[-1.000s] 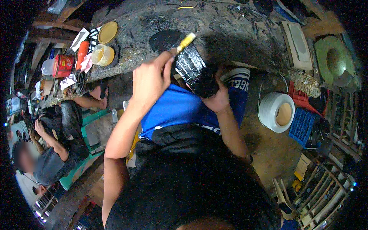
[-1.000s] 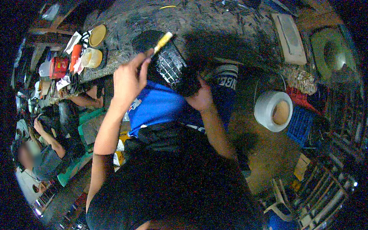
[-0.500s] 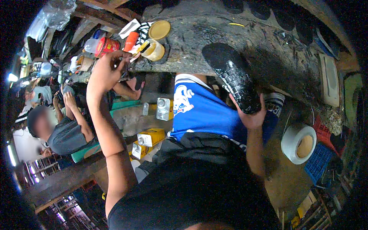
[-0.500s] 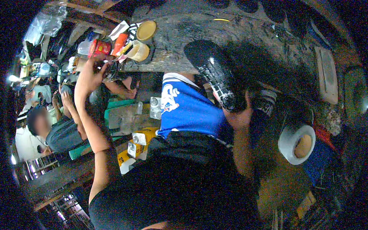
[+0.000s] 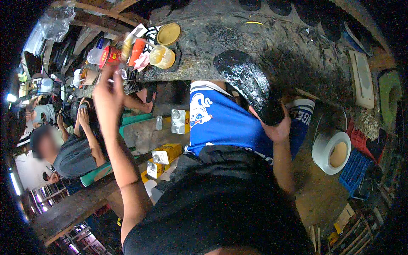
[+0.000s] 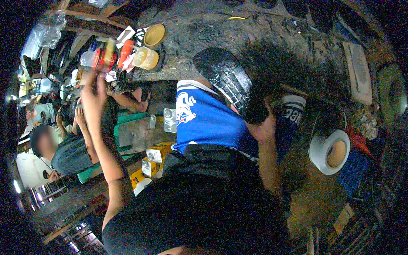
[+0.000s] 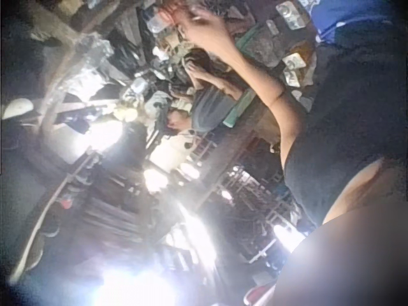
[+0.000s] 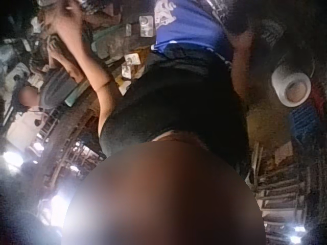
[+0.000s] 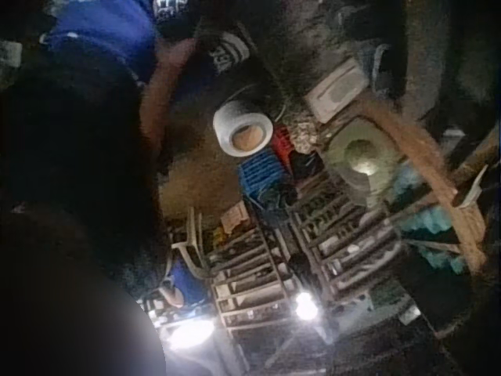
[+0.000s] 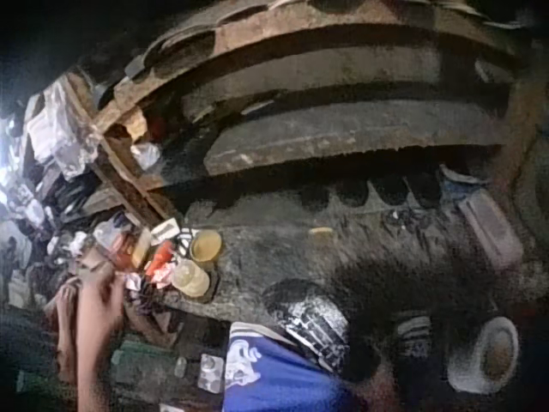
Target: The person applies a white adhesive to the bottom of a black shoe sole using a small brush. They repeatedly dip the brush into a container and spread the glue across the sole's textured surface while seated.
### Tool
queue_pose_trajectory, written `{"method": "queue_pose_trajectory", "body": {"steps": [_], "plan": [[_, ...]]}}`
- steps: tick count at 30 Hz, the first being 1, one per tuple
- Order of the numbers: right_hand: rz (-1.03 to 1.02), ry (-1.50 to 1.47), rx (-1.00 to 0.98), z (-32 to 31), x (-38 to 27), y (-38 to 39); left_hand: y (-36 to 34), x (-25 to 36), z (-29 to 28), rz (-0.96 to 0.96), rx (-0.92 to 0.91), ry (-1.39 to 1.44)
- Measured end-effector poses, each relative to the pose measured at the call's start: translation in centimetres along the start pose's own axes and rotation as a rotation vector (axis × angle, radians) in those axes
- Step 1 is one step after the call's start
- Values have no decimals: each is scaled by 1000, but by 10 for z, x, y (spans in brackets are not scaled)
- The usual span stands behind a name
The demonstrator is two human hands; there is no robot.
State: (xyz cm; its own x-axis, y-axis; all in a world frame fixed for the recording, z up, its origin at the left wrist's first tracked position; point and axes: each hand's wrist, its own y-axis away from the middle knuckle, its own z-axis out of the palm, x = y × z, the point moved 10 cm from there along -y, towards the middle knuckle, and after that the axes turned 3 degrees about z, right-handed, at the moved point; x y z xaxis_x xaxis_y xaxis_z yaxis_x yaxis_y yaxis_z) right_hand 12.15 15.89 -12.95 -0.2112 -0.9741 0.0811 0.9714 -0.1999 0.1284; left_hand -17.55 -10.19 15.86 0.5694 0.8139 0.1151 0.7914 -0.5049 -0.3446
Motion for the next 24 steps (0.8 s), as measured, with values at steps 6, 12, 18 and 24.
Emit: {"method": "queue_pose_trajectory", "body": {"steps": [6,12,18,24], "plan": [[-13,-125,-30,-6,4,-3,58,32,46,64,-183,41],[-55,-56,303,-33,4,1,72,118,70,114,-418,437],[-24,49,274,-38,5,-3,94,231,133,472,-486,454],[-96,-12,340,-54,1,1,48,206,138,392,-169,285]]}}
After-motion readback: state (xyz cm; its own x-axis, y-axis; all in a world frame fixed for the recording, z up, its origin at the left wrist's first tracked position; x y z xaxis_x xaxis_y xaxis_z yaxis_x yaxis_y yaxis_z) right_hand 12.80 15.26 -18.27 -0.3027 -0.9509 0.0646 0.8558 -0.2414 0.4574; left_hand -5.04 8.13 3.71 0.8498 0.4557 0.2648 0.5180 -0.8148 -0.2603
